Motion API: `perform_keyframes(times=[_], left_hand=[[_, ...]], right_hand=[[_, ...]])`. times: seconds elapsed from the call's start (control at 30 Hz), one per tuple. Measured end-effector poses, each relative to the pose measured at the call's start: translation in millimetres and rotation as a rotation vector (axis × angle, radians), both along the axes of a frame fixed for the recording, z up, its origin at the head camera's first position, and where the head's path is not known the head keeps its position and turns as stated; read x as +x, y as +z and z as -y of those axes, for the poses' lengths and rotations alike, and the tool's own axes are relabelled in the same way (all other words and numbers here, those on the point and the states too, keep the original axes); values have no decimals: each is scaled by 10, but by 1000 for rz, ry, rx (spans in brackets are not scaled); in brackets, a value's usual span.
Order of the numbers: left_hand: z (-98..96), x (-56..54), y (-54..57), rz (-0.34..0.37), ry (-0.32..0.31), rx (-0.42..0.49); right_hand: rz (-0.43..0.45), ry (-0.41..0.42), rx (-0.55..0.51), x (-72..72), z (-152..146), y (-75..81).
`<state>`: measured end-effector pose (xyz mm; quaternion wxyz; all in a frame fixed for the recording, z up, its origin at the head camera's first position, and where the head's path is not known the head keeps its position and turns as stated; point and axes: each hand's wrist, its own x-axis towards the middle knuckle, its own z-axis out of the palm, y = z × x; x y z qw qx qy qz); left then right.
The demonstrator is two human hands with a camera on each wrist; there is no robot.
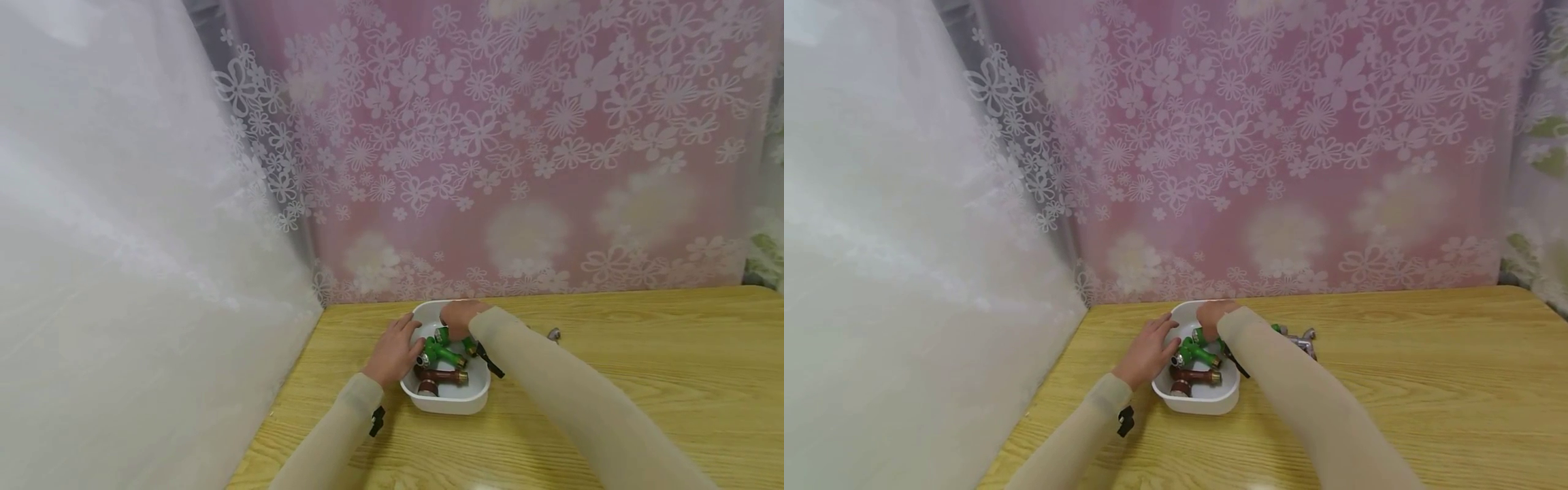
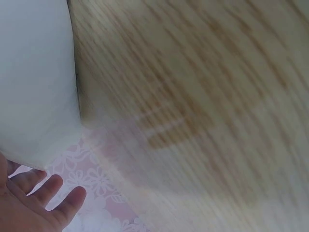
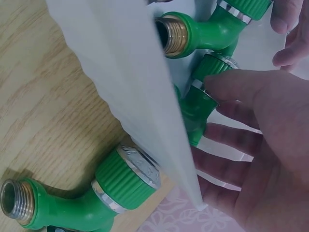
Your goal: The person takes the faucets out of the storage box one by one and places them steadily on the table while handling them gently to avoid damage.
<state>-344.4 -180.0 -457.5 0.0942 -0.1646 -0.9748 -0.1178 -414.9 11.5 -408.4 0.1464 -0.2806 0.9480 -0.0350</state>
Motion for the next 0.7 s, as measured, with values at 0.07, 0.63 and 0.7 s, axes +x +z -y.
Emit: perform_keyframes(times=[0.07, 0.63, 0.7], left_hand=[[-4, -1, 0, 4, 3, 2], [-3, -2, 8, 54, 23, 23], [-1, 3, 1, 54, 21, 21]], right_hand=[[0, 8, -2, -1, 2, -14], [-2, 19, 19, -63, 22, -185], [-5, 24, 31, -76, 16, -215]])
